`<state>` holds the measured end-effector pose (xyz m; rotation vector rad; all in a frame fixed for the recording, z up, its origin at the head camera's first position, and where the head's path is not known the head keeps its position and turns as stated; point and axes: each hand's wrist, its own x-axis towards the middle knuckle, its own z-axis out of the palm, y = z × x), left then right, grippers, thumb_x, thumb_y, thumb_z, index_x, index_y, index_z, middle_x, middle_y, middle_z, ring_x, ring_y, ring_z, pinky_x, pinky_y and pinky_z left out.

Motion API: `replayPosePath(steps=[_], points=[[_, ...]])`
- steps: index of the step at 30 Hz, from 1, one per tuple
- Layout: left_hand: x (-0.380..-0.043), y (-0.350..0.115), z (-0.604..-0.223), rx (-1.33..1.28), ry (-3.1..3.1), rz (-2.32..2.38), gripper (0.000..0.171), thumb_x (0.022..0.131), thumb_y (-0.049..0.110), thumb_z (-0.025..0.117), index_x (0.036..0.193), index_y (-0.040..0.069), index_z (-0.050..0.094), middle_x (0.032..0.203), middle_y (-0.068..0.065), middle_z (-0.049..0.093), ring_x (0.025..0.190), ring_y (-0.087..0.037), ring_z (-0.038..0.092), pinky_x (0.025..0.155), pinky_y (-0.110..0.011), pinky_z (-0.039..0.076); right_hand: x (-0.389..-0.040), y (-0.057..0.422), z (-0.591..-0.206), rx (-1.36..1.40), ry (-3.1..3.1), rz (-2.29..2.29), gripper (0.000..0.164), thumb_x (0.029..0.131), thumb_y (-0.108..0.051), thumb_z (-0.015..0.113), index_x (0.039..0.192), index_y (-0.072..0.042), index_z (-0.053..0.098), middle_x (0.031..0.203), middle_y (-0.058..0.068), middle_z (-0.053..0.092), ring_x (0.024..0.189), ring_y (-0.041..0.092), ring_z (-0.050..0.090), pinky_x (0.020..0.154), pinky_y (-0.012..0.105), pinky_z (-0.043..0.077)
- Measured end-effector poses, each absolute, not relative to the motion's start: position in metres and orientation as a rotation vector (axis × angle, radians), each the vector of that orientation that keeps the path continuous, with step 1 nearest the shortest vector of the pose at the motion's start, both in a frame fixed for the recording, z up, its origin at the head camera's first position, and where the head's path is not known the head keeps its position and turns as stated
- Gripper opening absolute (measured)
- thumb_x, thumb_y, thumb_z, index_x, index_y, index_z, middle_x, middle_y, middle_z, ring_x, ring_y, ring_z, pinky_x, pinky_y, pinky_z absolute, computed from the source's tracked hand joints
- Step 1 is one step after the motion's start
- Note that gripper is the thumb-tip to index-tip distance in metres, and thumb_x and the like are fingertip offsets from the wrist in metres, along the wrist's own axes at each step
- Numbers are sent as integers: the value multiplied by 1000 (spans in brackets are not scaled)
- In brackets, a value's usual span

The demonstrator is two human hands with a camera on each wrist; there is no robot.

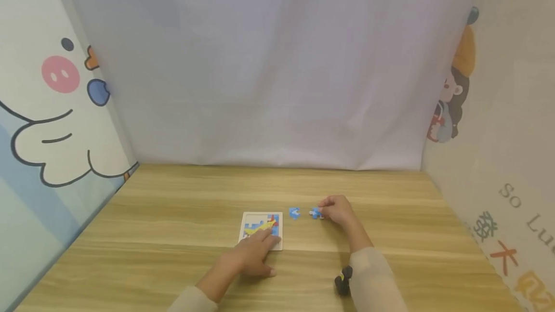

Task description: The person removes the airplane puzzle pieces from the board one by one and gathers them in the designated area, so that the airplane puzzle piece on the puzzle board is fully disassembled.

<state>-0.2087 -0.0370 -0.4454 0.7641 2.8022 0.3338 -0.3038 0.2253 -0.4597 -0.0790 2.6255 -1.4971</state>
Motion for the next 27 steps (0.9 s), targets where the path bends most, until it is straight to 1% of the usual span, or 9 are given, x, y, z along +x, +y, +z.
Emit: replayPosePath(steps=[4, 9, 13, 19, 21, 23, 27], points=[[-210, -34, -445, 782, 2809, 349, 74, 73, 42, 77, 134, 15, 46, 141, -10, 37, 130, -29, 33, 100, -50, 33, -307, 227, -458, -55, 2719, -1384, 11, 84, -2, 64, 92, 6, 65, 77, 6, 62, 67, 16, 53, 59, 26, 45], [-212, -33, -444, 766, 2814, 340, 75, 71, 44, 77, 134, 16, 46, 141, -10, 37, 130, -28, 32, 100, -51, 33, -311, 227, -458, -74, 2773, -1271, 8, 85, -4, 64, 89, 3, 66, 80, 6, 62, 73, 19, 52, 64, 28, 44], [-213, -34, -446, 748, 2809, 332, 76, 72, 45, 77, 135, 16, 45, 143, -10, 35, 131, -29, 31, 100, -52, 32, -312, 225, -459, -77, 2770, -1263, 8, 86, -4, 62, 89, 2, 65, 82, 6, 61, 77, 20, 52, 67, 30, 45], [-211, -34, -449, 748, 2803, 357, 75, 71, 43, 77, 133, 16, 47, 143, -11, 36, 131, -29, 32, 100, -52, 32, -307, 224, -460, -72, 2714, -1344, 11, 88, -3, 59, 95, 5, 62, 85, 9, 59, 72, 19, 52, 62, 28, 46], [-210, -34, -450, 747, 2799, 359, 75, 71, 43, 77, 133, 15, 47, 143, -11, 36, 131, -28, 32, 100, -52, 33, -304, 223, -460, -59, 2700, -1377, 13, 88, -3, 59, 98, 6, 61, 87, 10, 59, 72, 20, 52, 62, 28, 47], [-210, -35, -451, 744, 2803, 350, 75, 70, 44, 77, 133, 16, 47, 143, -11, 36, 131, -28, 32, 100, -52, 33, -300, 221, -460, -60, 2702, -1402, 16, 89, -4, 58, 101, 7, 60, 92, 12, 59, 78, 21, 53, 67, 29, 48], [-211, -35, -452, 739, 2806, 351, 76, 70, 44, 77, 134, 16, 46, 143, -11, 35, 131, -29, 31, 100, -52, 32, -293, 215, -456, -57, 2683, -1488, 22, 90, -6, 57, 107, 7, 58, 100, 15, 58, 91, 28, 53, 79, 37, 47]])
